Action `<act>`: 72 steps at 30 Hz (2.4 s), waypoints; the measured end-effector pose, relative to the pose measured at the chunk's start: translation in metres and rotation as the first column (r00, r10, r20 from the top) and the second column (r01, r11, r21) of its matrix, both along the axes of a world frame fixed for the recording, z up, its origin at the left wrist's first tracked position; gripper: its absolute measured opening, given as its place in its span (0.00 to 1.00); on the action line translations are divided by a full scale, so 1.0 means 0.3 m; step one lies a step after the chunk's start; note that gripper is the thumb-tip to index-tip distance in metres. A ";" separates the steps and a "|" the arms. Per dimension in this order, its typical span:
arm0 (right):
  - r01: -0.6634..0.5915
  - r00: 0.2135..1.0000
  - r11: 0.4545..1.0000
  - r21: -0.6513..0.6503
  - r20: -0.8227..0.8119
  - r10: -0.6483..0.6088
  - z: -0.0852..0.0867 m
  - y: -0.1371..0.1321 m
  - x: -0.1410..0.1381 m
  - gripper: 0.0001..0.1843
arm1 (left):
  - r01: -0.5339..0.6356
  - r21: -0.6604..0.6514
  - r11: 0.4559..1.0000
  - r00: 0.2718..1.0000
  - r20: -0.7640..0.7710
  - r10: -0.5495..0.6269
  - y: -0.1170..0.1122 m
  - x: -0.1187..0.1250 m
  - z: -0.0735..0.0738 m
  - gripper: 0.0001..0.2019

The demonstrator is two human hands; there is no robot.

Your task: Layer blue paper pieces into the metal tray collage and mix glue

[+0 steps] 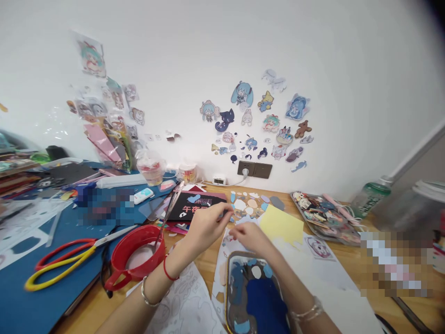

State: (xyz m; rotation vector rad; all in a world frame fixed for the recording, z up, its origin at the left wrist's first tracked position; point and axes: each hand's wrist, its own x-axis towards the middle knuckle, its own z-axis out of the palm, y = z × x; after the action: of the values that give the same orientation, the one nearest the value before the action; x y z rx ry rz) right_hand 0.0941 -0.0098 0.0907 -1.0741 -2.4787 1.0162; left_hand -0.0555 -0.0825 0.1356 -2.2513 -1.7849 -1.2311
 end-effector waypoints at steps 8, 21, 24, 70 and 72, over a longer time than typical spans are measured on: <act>-0.051 0.944 0.958 0.281 0.327 -0.046 -0.122 -0.070 -0.094 0.10 | -0.042 0.030 0.999 0.999 0.033 0.041 -0.019 -0.006 0.027 0.07; -0.210 0.897 0.956 0.204 0.430 0.105 0.016 -0.055 0.158 0.07 | 0.070 -0.086 0.994 0.994 0.088 -0.062 -0.035 0.036 0.023 0.07; -0.249 0.874 0.957 0.147 0.459 0.157 0.004 -0.065 0.159 0.07 | 0.094 -0.159 0.983 0.992 0.094 -0.080 -0.027 0.044 0.006 0.07; -0.225 0.640 0.872 -0.434 -0.741 -0.203 0.128 -0.135 0.109 0.13 | 0.272 -0.010 0.962 0.855 0.461 -0.237 -0.051 0.119 -0.048 0.06; -0.239 0.646 0.872 -0.427 -0.740 -0.185 0.135 -0.127 0.120 0.13 | 0.238 0.000 0.971 0.869 0.447 -0.213 -0.050 0.110 -0.045 0.05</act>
State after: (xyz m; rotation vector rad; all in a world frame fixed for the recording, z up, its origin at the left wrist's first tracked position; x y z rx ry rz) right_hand 0.1302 -0.0480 0.1311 -0.4976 -1.5553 1.7353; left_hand -0.0226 -0.0974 0.1220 -2.4125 -1.7219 -1.8997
